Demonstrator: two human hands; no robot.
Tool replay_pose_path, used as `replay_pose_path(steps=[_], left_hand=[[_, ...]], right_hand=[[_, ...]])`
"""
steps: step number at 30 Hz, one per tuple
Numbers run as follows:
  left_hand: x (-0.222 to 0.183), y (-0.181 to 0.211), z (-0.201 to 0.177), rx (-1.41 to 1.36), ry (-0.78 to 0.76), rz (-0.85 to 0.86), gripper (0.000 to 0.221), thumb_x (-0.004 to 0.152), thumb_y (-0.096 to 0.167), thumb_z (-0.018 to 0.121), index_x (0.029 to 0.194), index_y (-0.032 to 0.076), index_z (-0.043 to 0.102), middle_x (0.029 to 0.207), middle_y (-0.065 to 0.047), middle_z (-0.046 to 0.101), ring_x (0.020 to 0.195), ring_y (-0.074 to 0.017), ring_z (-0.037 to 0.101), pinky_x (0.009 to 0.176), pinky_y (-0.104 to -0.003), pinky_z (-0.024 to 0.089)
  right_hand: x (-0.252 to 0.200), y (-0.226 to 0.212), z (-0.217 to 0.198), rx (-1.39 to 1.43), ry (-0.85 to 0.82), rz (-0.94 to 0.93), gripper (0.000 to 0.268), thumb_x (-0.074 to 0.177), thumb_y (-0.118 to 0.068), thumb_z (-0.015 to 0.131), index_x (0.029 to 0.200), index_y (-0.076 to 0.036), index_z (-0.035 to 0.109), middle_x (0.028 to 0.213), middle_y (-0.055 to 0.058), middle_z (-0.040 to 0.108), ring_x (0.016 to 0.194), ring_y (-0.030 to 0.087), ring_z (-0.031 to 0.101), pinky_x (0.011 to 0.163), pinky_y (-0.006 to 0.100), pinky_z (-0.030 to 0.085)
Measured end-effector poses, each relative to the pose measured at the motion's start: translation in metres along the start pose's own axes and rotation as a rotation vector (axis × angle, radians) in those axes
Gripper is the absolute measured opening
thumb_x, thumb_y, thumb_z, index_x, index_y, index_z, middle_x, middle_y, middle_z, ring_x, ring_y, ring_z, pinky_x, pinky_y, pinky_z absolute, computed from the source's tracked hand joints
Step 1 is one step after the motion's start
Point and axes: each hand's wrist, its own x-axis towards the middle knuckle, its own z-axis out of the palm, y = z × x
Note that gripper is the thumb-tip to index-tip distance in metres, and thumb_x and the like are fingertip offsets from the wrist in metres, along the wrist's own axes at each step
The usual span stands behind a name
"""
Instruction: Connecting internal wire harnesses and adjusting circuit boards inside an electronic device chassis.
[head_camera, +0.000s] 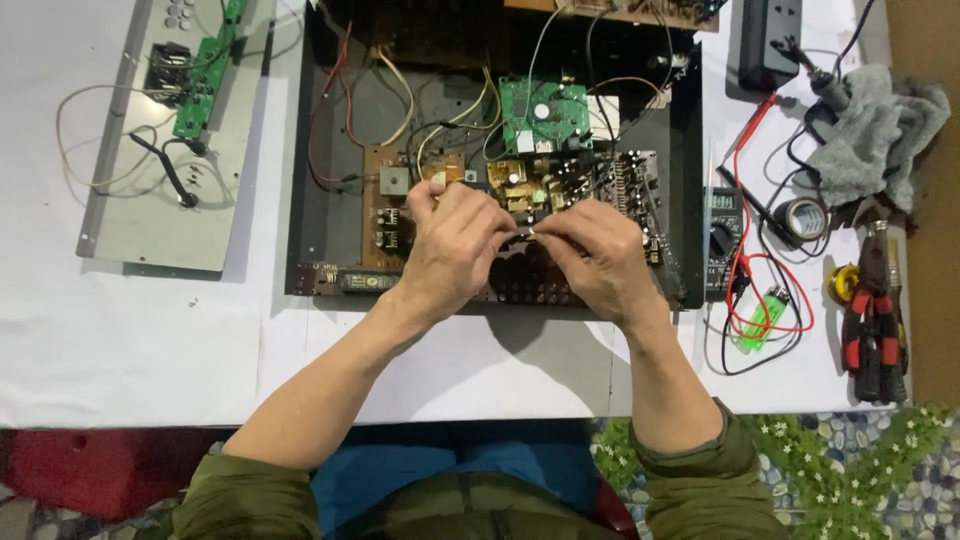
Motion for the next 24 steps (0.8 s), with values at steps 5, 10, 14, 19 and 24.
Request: replay_pose_path(steps=[5,10,14,19,24], left_hand=[[-0.002,-0.004,0.004,0.012,-0.04,0.013,0.004,0.096,0.016,0.069,0.095,0.014,0.066,0.086,0.001,0.061,0.092,-0.0184,0.056,0.102,-0.049,0.025],[0.002,-0.003,-0.002,0.041,-0.062,-0.01,0.003,0.096,0.017,0.069,0.094,0.015,0.07,0.085,0.001,0.064,0.09,-0.0158,0.056,0.104,-0.049,0.025],[0.003,-0.001,-0.008,-0.038,0.002,-0.011,0.008,0.094,0.016,0.072,0.093,0.014,0.064,0.084,0.001,0.06,0.088,-0.018,0.056,0.101,-0.047,0.026],[0.009,0.002,-0.013,-0.065,-0.002,-0.028,0.008,0.095,0.016,0.071,0.094,0.014,0.063,0.083,0.001,0.058,0.088,-0.0187,0.057,0.101,-0.046,0.027],[0.017,0.005,-0.013,-0.066,-0.039,-0.086,0.007,0.097,0.02,0.068,0.096,0.015,0.064,0.085,0.003,0.059,0.09,-0.0172,0.058,0.101,-0.046,0.028]], right_hand=[[0.003,0.001,-0.004,0.033,0.001,0.037,0.006,0.092,0.0,0.074,0.095,-0.005,0.076,0.075,0.013,0.068,0.068,0.033,0.066,0.063,0.04,0.054],[0.005,0.007,-0.001,0.08,0.017,0.068,0.009,0.09,0.001,0.075,0.094,-0.006,0.077,0.073,0.012,0.067,0.067,0.03,0.064,0.063,0.041,0.053],[0.012,-0.008,0.003,0.076,0.019,0.081,0.009,0.089,-0.001,0.077,0.094,-0.008,0.078,0.074,0.009,0.069,0.068,0.026,0.064,0.064,0.036,0.054],[0.014,-0.006,0.002,-0.028,-0.046,0.015,0.008,0.088,-0.004,0.078,0.093,-0.01,0.077,0.075,0.008,0.07,0.072,0.028,0.066,0.072,0.039,0.055],[0.022,0.0,-0.012,-0.007,-0.11,0.059,0.008,0.091,-0.006,0.074,0.096,-0.01,0.077,0.075,0.008,0.07,0.07,0.027,0.065,0.071,0.04,0.055]])
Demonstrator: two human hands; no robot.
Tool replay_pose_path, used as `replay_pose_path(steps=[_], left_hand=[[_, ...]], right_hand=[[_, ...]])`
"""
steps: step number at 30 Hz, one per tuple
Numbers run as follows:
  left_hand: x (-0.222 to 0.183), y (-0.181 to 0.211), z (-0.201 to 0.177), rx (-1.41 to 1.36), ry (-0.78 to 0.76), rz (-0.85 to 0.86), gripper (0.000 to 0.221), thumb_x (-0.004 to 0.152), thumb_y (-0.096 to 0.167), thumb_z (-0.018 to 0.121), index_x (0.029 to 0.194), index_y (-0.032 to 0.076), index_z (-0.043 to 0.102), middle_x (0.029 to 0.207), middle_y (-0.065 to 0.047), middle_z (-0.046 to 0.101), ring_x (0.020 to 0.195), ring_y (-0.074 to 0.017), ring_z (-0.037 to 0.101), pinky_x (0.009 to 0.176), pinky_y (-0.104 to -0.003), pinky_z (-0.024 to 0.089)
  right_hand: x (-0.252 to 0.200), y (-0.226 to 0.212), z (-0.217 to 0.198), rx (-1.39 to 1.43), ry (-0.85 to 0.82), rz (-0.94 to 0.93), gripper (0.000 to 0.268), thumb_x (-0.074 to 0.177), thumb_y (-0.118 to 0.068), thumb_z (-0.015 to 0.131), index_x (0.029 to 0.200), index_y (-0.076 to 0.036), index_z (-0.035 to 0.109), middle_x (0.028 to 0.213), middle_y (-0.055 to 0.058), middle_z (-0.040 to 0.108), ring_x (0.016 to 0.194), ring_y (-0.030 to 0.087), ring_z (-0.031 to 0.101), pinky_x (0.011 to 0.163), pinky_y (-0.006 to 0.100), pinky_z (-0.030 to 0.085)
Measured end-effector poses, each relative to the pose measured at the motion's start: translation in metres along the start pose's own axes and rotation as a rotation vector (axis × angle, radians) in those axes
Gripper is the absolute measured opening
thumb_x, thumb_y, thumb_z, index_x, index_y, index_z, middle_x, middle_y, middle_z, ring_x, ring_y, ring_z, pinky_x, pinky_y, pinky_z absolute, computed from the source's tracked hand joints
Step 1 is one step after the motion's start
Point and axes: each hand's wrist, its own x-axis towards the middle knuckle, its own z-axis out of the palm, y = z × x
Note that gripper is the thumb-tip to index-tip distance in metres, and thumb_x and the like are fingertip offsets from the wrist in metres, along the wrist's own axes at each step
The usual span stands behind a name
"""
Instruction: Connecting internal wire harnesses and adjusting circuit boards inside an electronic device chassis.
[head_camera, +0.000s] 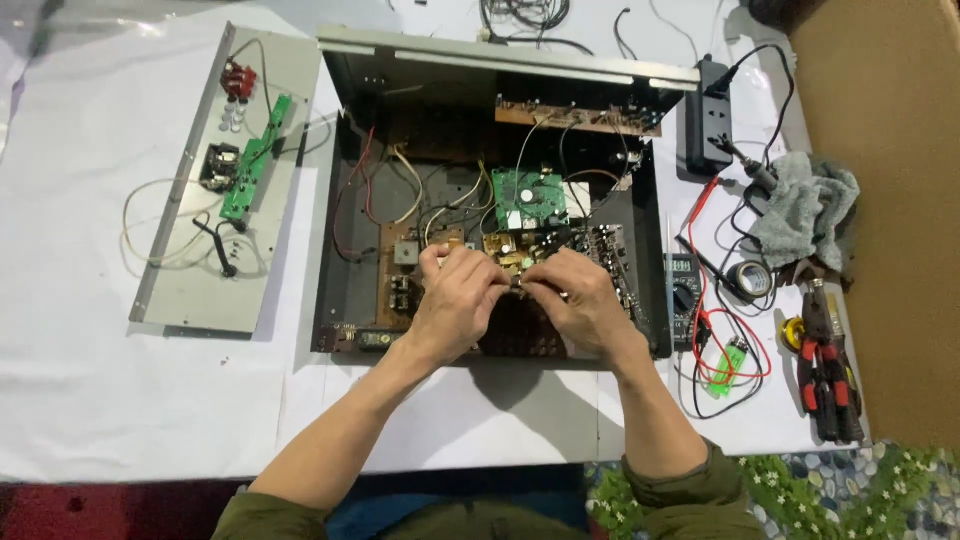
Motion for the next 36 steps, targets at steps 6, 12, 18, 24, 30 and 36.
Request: replay_pose_path(steps=[6,12,18,24,30,36], left_hand=[[0.037,0.001,-0.01,0.01,-0.049,-0.014,0.006,0.101,0.021,0.063,0.098,0.016,0.063,0.086,0.003,0.056,0.089,-0.0171,0.056,0.098,-0.045,0.03],[0.088,-0.017,-0.02,0.0,-0.162,0.016,0.007,0.096,0.022,0.069,0.099,0.017,0.065,0.087,0.002,0.06,0.09,-0.0192,0.06,0.096,-0.048,0.032],[0.115,-0.037,-0.03,-0.028,-0.136,-0.018,0.008,0.095,0.021,0.072,0.1,0.019,0.066,0.086,0.005,0.061,0.086,-0.015,0.061,0.092,-0.04,0.033],[0.115,-0.048,-0.039,-0.024,-0.173,-0.118,0.01,0.094,0.021,0.074,0.1,0.019,0.066,0.084,0.006,0.06,0.086,-0.0149,0.062,0.092,-0.038,0.035],[0.113,-0.057,-0.025,-0.019,-0.32,-0.235,0.01,0.092,0.021,0.075,0.098,0.018,0.069,0.083,0.005,0.062,0.084,-0.0175,0.062,0.09,-0.041,0.034],[0.113,-0.047,-0.016,-0.073,-0.312,-0.164,0.01,0.092,0.02,0.075,0.098,0.017,0.067,0.082,0.004,0.06,0.084,-0.0182,0.062,0.089,-0.039,0.035]], right_hand=[[0.046,-0.022,-0.037,-0.072,-0.124,0.082,0.012,0.087,0.003,0.074,0.096,-0.004,0.078,0.08,0.016,0.075,0.074,0.031,0.071,0.069,0.039,0.058],[0.08,-0.033,-0.06,0.057,-0.102,0.217,0.013,0.089,0.003,0.071,0.099,-0.001,0.079,0.082,0.02,0.076,0.074,0.03,0.072,0.07,0.038,0.06],[0.083,-0.013,-0.068,0.111,0.041,0.273,0.013,0.095,0.001,0.069,0.1,-0.005,0.079,0.072,0.014,0.07,0.06,0.022,0.06,0.062,0.031,0.052],[0.079,0.019,-0.072,-0.008,0.041,0.295,0.011,0.091,0.001,0.078,0.099,-0.007,0.08,0.061,0.007,0.064,0.055,0.015,0.054,0.054,0.028,0.045],[0.072,0.033,-0.065,-0.14,-0.1,0.496,0.014,0.087,0.002,0.074,0.098,-0.003,0.079,0.064,0.015,0.067,0.06,0.028,0.061,0.062,0.039,0.048],[0.068,0.074,-0.059,-0.31,-0.187,0.583,0.011,0.085,-0.009,0.074,0.094,-0.008,0.079,0.066,0.011,0.068,0.067,0.033,0.066,0.067,0.044,0.05]])
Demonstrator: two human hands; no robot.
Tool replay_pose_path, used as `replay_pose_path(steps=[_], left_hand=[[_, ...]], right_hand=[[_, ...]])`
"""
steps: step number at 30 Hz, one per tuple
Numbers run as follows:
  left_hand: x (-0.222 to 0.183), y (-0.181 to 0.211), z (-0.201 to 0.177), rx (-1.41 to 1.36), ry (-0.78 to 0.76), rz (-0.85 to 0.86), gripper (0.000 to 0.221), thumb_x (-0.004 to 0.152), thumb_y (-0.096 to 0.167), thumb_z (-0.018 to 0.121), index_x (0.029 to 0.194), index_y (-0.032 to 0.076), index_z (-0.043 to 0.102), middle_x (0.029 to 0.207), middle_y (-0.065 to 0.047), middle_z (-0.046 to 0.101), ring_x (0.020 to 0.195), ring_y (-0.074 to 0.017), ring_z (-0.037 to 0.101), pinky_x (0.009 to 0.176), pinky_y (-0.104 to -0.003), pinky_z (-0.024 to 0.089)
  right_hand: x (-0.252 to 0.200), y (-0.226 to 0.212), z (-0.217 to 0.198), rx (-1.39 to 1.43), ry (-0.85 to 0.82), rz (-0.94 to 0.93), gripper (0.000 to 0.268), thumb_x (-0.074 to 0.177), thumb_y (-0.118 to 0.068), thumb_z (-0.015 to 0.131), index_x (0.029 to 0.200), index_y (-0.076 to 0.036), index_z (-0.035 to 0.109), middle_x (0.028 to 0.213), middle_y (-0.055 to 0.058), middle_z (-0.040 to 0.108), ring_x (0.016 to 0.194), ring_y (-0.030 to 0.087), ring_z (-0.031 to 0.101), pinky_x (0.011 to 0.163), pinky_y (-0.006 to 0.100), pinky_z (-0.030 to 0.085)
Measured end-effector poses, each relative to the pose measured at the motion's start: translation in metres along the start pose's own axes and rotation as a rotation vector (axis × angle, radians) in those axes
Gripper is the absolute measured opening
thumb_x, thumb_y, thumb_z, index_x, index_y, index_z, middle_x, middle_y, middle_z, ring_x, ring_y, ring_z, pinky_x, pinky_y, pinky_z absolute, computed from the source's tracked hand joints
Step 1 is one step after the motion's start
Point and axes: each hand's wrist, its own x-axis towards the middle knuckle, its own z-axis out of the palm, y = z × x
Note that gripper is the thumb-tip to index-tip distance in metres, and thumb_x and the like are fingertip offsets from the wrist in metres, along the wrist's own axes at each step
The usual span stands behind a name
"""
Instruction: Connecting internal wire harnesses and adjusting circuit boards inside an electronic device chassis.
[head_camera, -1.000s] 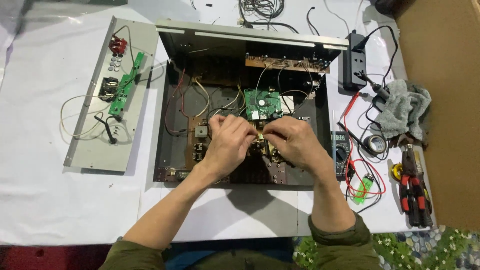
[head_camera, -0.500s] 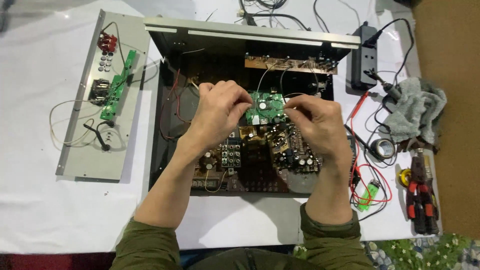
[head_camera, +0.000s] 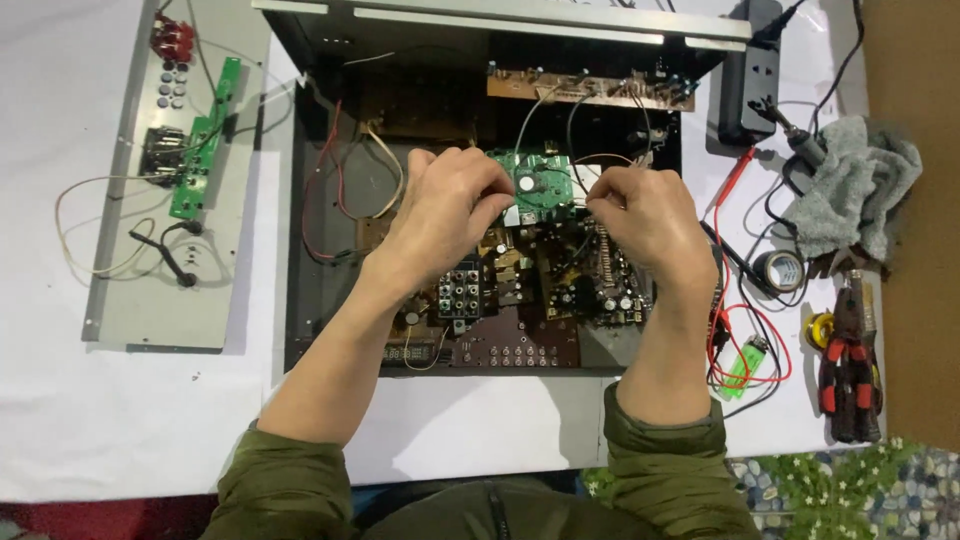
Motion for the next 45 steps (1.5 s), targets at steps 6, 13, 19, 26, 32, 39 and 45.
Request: replay_pose_path(steps=[6,13,19,26,32,39,45], left_hand=[[0.001,0.0,0.005,-0.023,-0.004,0.008,0.007,0.094,0.021,0.073,0.1,0.019,0.07,0.086,0.003,0.064,0.088,-0.0178,0.063,0.088,-0.035,0.039],[0.004,-0.001,0.012,-0.031,-0.016,-0.012,0.007,0.094,0.02,0.073,0.1,0.018,0.072,0.085,0.003,0.069,0.087,-0.0181,0.066,0.083,-0.033,0.041],[0.003,-0.01,0.014,0.074,-0.04,-0.08,0.016,0.092,0.021,0.075,0.107,0.016,0.075,0.085,0.002,0.069,0.084,-0.0176,0.065,0.083,-0.035,0.041],[0.004,-0.014,0.011,0.118,-0.073,-0.136,0.021,0.091,0.021,0.075,0.111,0.015,0.075,0.083,0.003,0.067,0.082,-0.0177,0.064,0.082,-0.038,0.04],[0.004,-0.011,0.007,0.111,-0.105,-0.147,0.026,0.086,0.017,0.079,0.111,0.013,0.074,0.082,0.002,0.065,0.083,-0.0191,0.064,0.082,-0.039,0.04],[0.004,-0.013,0.017,0.108,-0.14,-0.15,0.027,0.081,0.017,0.082,0.106,0.015,0.072,0.081,0.003,0.063,0.084,-0.0215,0.065,0.083,-0.041,0.041],[0.004,-0.025,0.027,0.114,-0.15,-0.105,0.02,0.087,0.013,0.075,0.106,0.015,0.073,0.086,-0.003,0.064,0.084,-0.0271,0.065,0.081,-0.042,0.041]], right_hand=[[0.005,0.018,0.005,-0.06,0.024,0.052,0.014,0.081,-0.012,0.071,0.091,-0.014,0.081,0.062,0.006,0.067,0.066,0.034,0.067,0.068,0.043,0.052],[-0.001,0.003,-0.002,0.012,0.024,0.032,0.014,0.081,-0.009,0.073,0.092,-0.013,0.081,0.062,0.006,0.068,0.065,0.032,0.067,0.067,0.041,0.051],[-0.002,-0.007,-0.002,0.055,0.011,0.03,0.014,0.082,-0.01,0.072,0.092,-0.013,0.08,0.063,0.008,0.066,0.069,0.034,0.067,0.071,0.043,0.052],[0.001,-0.007,0.003,-0.012,0.031,0.029,0.012,0.082,-0.01,0.074,0.091,-0.014,0.081,0.064,0.009,0.068,0.071,0.038,0.068,0.071,0.046,0.052],[-0.002,-0.012,0.0,0.051,0.013,0.017,0.014,0.083,-0.008,0.072,0.092,-0.015,0.081,0.057,0.007,0.061,0.062,0.032,0.062,0.066,0.042,0.048],[-0.007,-0.042,0.0,0.143,-0.035,-0.043,0.016,0.083,-0.005,0.073,0.093,-0.014,0.081,0.056,0.008,0.063,0.059,0.03,0.062,0.064,0.04,0.048],[-0.003,-0.036,0.009,0.087,-0.103,-0.054,0.011,0.085,-0.01,0.073,0.09,-0.016,0.08,0.056,0.008,0.064,0.058,0.033,0.061,0.063,0.043,0.047]])
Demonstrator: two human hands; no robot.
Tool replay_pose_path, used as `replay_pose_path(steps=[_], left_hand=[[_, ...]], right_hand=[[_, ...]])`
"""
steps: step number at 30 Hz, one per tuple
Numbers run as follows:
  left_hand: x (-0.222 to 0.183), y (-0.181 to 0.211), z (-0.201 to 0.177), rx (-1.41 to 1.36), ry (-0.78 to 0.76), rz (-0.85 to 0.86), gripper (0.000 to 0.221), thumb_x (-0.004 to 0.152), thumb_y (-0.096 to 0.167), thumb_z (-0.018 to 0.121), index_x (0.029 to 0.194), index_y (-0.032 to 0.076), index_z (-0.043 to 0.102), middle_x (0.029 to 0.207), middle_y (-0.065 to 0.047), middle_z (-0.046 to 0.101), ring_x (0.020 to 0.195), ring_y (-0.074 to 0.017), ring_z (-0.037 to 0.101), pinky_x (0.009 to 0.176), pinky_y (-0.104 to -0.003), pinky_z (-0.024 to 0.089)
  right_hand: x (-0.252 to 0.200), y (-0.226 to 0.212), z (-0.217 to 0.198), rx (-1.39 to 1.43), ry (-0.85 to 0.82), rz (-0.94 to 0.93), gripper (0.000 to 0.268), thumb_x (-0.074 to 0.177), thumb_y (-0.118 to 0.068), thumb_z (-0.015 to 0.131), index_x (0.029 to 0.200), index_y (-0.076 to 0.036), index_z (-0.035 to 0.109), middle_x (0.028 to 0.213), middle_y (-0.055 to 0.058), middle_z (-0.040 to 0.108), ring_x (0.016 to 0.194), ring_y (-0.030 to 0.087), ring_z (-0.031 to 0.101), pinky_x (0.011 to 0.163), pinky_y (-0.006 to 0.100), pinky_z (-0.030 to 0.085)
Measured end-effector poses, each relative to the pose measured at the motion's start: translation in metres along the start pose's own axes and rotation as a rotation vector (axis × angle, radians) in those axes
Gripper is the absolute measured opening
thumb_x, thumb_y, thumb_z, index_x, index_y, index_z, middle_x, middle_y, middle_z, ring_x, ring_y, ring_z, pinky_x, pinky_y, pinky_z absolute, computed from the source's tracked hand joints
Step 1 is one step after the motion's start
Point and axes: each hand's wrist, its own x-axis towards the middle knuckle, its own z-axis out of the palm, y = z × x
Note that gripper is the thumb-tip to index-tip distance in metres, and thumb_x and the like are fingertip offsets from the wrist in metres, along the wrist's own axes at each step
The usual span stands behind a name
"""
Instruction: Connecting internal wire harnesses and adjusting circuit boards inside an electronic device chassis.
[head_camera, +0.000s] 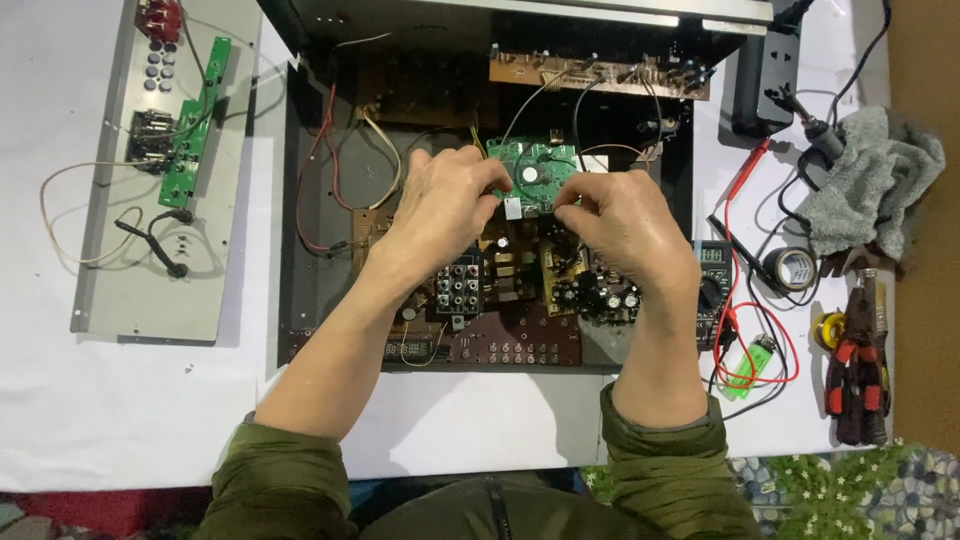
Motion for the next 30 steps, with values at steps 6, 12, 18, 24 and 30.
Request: replay_pose_path(steps=[6,12,18,24,30], left_hand=[[-0.001,0.003,-0.003,0.0,-0.029,-0.001,0.015,0.094,0.017,0.069,0.107,0.016,0.075,0.086,-0.004,0.064,0.083,-0.0271,0.065,0.079,-0.042,0.04],[-0.003,0.004,-0.001,-0.018,-0.063,0.011,0.016,0.096,0.027,0.068,0.106,0.016,0.075,0.087,-0.004,0.061,0.082,-0.0269,0.063,0.078,-0.042,0.038],[-0.005,0.015,-0.007,-0.019,-0.059,0.037,0.034,0.091,0.035,0.076,0.117,0.014,0.072,0.093,-0.005,0.053,0.085,-0.0277,0.057,0.082,-0.045,0.038],[-0.003,0.028,0.002,0.009,-0.024,0.045,0.058,0.082,0.037,0.085,0.132,0.019,0.063,0.111,-0.007,0.038,0.101,-0.0288,0.038,0.083,-0.045,0.031],[-0.004,0.042,0.007,0.038,-0.079,0.078,0.053,0.087,0.026,0.081,0.136,0.018,0.06,0.14,-0.02,0.032,0.123,-0.0427,0.031,0.091,-0.057,0.03]], right_hand=[[0.005,0.014,0.001,-0.057,0.024,0.007,0.01,0.084,-0.009,0.074,0.089,-0.014,0.08,0.058,0.011,0.065,0.06,0.037,0.063,0.063,0.045,0.047],[0.001,0.014,-0.002,-0.055,0.047,0.038,0.009,0.084,-0.012,0.074,0.088,-0.017,0.08,0.055,0.006,0.062,0.057,0.033,0.06,0.063,0.042,0.047],[0.0,0.021,-0.008,-0.033,0.076,0.065,0.012,0.085,-0.011,0.074,0.09,-0.019,0.08,0.053,0.001,0.058,0.056,0.025,0.057,0.063,0.036,0.046],[0.003,0.045,-0.014,0.001,0.107,0.053,0.01,0.085,-0.008,0.073,0.093,-0.011,0.078,0.056,0.008,0.058,0.059,0.028,0.058,0.063,0.038,0.046],[0.003,0.037,-0.015,0.006,0.09,0.066,0.01,0.083,-0.009,0.072,0.09,-0.011,0.079,0.056,0.007,0.059,0.061,0.032,0.062,0.065,0.041,0.049]])
